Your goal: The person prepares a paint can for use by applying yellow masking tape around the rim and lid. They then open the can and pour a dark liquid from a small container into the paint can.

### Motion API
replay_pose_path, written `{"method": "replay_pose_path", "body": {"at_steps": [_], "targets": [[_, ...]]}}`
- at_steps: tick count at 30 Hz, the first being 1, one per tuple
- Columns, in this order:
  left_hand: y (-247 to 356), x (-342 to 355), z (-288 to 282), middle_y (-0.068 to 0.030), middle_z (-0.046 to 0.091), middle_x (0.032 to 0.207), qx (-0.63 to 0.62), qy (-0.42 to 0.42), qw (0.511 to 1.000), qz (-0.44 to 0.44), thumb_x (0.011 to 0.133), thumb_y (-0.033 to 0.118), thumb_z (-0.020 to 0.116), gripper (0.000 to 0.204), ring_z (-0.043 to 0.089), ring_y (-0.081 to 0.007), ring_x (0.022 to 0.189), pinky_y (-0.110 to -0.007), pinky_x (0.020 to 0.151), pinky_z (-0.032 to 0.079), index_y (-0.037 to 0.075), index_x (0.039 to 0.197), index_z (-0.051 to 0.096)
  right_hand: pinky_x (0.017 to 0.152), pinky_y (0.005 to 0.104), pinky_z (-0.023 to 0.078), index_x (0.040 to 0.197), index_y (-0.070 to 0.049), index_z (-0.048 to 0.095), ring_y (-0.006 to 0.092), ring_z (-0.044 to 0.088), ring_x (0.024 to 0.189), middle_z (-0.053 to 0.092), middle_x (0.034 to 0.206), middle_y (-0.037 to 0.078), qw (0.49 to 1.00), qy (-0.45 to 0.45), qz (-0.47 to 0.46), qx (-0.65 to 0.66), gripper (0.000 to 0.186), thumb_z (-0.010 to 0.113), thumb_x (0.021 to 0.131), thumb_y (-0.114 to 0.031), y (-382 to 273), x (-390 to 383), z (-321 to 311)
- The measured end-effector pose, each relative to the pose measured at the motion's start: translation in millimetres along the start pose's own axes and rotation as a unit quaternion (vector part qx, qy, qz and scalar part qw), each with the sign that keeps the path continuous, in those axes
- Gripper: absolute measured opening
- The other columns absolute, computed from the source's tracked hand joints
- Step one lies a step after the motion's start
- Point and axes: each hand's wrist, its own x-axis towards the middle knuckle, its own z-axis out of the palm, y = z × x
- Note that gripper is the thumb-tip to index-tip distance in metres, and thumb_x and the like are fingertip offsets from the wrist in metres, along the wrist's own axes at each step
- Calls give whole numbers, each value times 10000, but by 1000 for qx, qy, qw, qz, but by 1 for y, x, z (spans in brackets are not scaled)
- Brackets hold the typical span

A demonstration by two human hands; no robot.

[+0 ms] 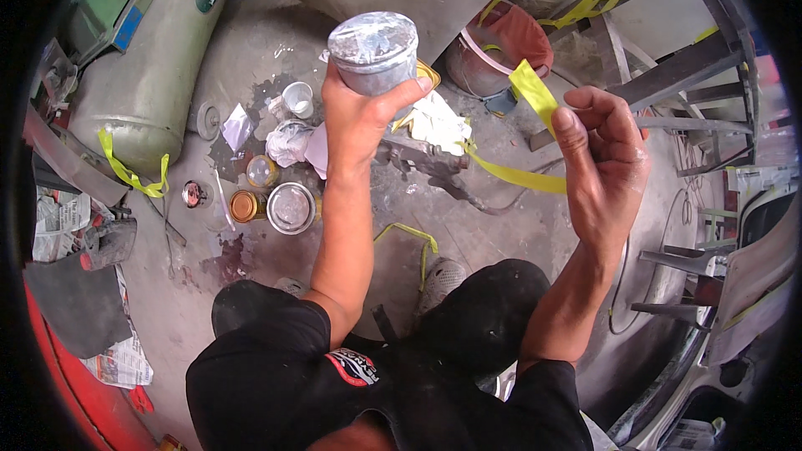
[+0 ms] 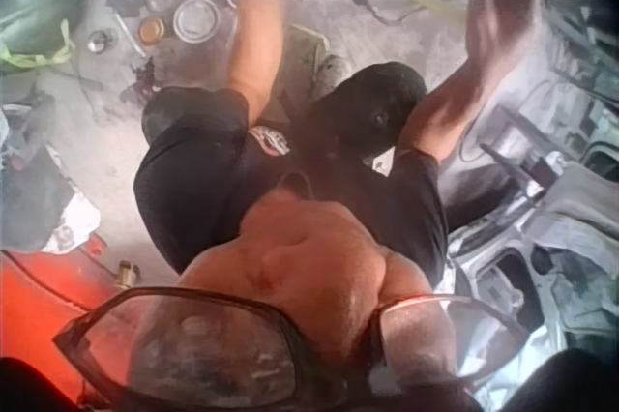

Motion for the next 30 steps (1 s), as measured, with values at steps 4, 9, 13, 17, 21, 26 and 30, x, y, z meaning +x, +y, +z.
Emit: {"method": "replay_pose_path", "body": {"at_steps": [4,9,13,17,21,26,30], "targets": [[0,4,-7,-123,674,1098,-8,14,1000,12,586,162,905,726,649,-190,984,-317,885,508,-35,1180,537,611,209,469,1057,16,631,54,597,703,669,836,20,974,-169,104,112,207,734,891,-55,-20,-21,5],[2,-2,0,-120,677,1080,21,5,1000,13,573,159,911,745,651,-190,976,-329,871,519,-41,1177,524,601,229,500,994,24,636,68,632,701,683,808,36,941,-261,68,206,159,733,888,-41,-20,-35,61],[-5,-7,8,-126,664,1103,13,-7,1000,-20,553,199,918,840,647,-203,989,-337,879,522,-33,1227,475,584,278,502,907,2,583,79,632,657,658,728,70,975,-223,-3,11,209,759,878,-107,17,-29,94],[-5,-11,13,-141,657,1121,70,14,997,-15,537,228,920,887,648,-232,1015,-349,895,521,-18,1261,471,555,291,492,863,-13,579,113,608,587,634,664,82,983,-177,-14,-51,266,801,842,-159,26,-31,99],[-4,-12,17,-136,651,1150,63,15,998,-8,545,211,906,884,642,-232,1045,-350,916,511,-9,1283,470,526,279,466,824,-27,586,125,567,542,613,637,88,957,-112,-136,-231,315,838,805,-216,16,-35,93],[0,-19,19,-146,648,1152,82,-17,996,22,543,188,905,836,648,-247,1059,-358,919,511,-3,1253,507,564,283,463,849,-17,623,159,530,596,616,732,53,985,27,-122,-122,289,842,777,-192,5,-21,65],[-20,-32,41,-197,637,1137,158,-31,983,94,579,281,896,826,639,-376,1042,-436,881,523,10,1259,511,964,429,477,1217,27,601,361,582,1152,575,1257,237,946,42,-186,-261,550,796,801,-276,17,-3,49]]}}
